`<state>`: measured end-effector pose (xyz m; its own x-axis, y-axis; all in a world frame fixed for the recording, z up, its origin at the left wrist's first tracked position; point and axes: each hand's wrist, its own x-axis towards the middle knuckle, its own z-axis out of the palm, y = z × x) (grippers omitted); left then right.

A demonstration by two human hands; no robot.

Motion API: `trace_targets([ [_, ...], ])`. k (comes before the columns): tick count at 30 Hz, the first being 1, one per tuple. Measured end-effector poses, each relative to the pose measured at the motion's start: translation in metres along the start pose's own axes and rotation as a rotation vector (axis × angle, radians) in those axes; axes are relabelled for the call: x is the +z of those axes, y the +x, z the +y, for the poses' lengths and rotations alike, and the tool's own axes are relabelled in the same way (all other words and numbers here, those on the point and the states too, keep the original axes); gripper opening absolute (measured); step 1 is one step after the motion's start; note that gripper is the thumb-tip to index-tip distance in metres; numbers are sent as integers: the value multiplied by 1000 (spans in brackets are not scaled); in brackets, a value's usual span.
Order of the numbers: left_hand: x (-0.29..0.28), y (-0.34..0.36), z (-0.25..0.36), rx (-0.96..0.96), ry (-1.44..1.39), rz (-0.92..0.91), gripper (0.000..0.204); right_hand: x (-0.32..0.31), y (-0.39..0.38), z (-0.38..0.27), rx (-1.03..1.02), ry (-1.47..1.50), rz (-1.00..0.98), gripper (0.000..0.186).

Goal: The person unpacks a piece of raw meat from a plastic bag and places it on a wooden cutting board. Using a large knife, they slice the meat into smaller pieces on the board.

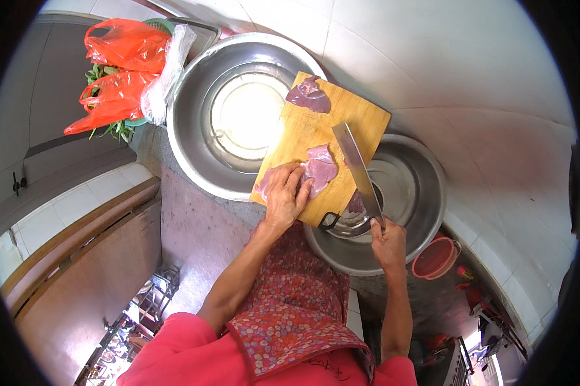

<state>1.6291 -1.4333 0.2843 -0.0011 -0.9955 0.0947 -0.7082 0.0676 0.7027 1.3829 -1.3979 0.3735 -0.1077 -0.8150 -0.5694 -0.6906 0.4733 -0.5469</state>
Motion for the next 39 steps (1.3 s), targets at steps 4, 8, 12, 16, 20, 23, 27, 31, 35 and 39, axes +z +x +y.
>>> trace_targets([
  [4, -2, 0, -2, -19, -38, 3, 25, 3, -8, 2, -18, 8, 31, 19],
  [8, -3, -2, -9, -50, -112, 25, 24, 12, -16, 11, -13, -15, 28, 20],
  [12, -3, 1, -7, -79, -175, 44, 26, 21, -23, 14, 12, 47, 43, 21],
  [16, -4, 8, 17, 39, 87, -57, 51, 27, -25, 16, 24, 79, 46, 21],
  [20, 20, 16, 28, 98, 313, -205, 74, 32, -23, 16, 27, 58, 48, 20],
  [23, 26, 25, 17, 24, 237, -204, 62, 33, -25, 9, 78, 88, 61, 20],
  [27, 0, 56, -7, -471, -575, -302, 43, 38, -27, 15, 65, 117, 65, 19],
  [31, -42, 71, -36, -833, -1506, -412, 48, 46, -29, 19, 35, 176, 103, 18],
  [35, -44, 64, -65, -802, -1658, -485, 54, 49, -27, 22, -1, 190, 98, 19],
  [39, -44, 63, -61, -778, -1708, -504, 56, 49, -27, 20, -8, 168, 105, 21],
])
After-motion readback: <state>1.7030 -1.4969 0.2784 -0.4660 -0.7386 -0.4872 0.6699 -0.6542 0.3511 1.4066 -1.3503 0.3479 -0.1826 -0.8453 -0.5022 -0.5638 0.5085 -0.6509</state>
